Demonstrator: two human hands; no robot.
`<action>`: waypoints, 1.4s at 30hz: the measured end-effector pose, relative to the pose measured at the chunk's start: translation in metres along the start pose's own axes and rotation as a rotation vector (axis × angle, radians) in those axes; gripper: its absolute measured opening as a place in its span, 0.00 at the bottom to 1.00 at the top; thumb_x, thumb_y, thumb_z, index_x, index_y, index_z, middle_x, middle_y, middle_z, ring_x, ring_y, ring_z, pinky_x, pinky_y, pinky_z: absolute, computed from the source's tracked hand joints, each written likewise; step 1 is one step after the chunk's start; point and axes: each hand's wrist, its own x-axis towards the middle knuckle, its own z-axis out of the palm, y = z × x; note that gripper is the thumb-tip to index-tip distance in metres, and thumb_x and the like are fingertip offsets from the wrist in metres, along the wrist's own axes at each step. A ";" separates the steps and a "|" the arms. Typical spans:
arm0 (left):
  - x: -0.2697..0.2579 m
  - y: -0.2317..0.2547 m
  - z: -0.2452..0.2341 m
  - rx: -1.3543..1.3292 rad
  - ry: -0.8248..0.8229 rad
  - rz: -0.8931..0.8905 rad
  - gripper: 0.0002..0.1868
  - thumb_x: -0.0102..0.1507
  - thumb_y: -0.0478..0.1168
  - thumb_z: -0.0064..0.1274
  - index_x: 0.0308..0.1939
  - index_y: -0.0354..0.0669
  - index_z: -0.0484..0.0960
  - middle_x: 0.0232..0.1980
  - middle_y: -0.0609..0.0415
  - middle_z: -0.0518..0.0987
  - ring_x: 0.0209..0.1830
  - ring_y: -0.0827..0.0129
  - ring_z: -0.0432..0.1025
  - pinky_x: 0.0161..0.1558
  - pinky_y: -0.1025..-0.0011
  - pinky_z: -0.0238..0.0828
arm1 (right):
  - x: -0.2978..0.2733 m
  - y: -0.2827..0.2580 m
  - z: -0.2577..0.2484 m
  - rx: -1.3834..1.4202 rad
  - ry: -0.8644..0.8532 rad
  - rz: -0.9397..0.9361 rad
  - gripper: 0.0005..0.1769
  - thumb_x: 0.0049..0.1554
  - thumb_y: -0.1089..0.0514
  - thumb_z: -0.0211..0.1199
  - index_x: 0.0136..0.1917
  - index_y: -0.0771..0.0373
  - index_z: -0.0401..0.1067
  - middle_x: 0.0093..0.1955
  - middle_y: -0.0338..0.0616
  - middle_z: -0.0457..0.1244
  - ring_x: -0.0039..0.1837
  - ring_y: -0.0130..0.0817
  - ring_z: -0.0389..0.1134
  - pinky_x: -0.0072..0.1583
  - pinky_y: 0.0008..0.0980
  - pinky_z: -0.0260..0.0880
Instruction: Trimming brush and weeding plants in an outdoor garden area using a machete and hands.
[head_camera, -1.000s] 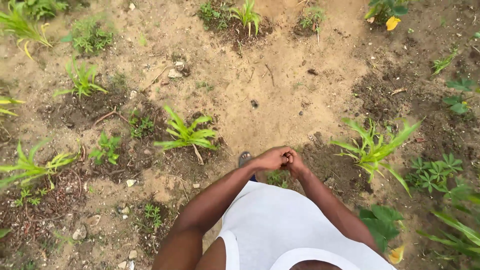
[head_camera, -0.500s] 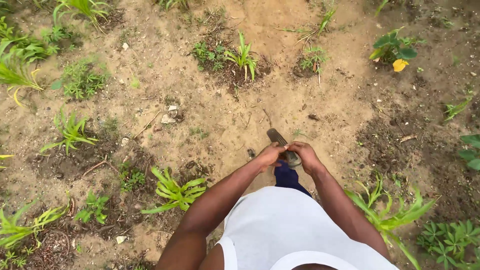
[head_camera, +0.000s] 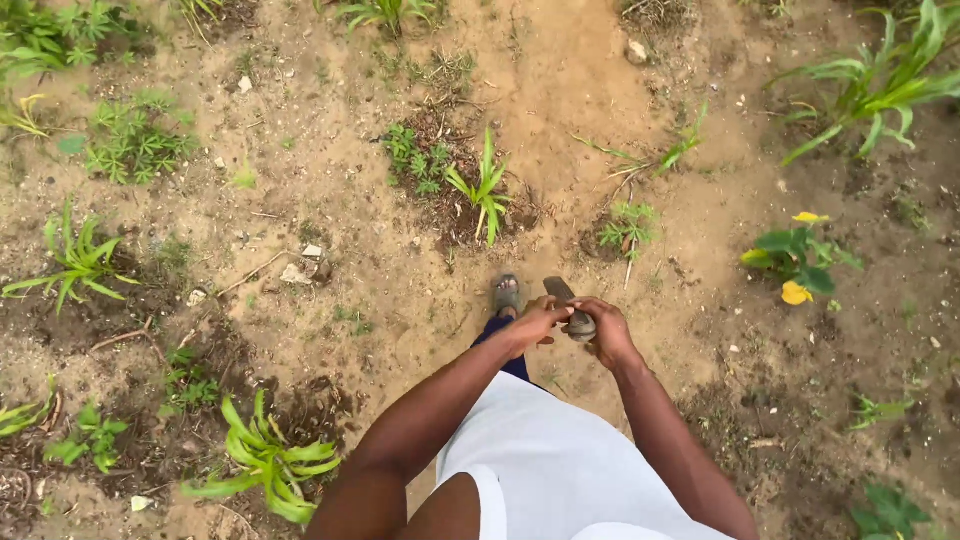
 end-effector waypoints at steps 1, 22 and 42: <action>0.033 0.016 -0.012 -0.020 0.023 0.012 0.44 0.71 0.55 0.52 0.79 0.33 0.49 0.77 0.25 0.53 0.77 0.36 0.55 0.68 0.44 0.67 | 0.023 -0.029 0.006 -0.022 -0.024 0.001 0.14 0.53 0.52 0.67 0.50 0.61 0.78 0.39 0.47 0.70 0.36 0.38 0.73 0.32 0.36 0.76; 0.638 0.497 -0.233 -0.319 -0.037 0.161 0.38 0.70 0.54 0.55 0.78 0.42 0.60 0.68 0.39 0.73 0.58 0.56 0.78 0.51 0.59 0.79 | 0.673 -0.563 0.051 -0.131 -0.249 -0.115 0.14 0.53 0.56 0.63 0.48 0.66 0.78 0.35 0.54 0.70 0.33 0.44 0.74 0.34 0.39 0.78; 1.001 0.974 -0.554 -0.714 0.154 0.166 0.35 0.64 0.65 0.58 0.62 0.43 0.73 0.50 0.50 0.76 0.39 0.65 0.75 0.54 0.60 0.79 | 1.201 -0.984 0.306 -0.407 -0.522 -0.028 0.16 0.61 0.47 0.61 0.54 0.60 0.72 0.40 0.61 0.69 0.32 0.53 0.74 0.34 0.46 0.79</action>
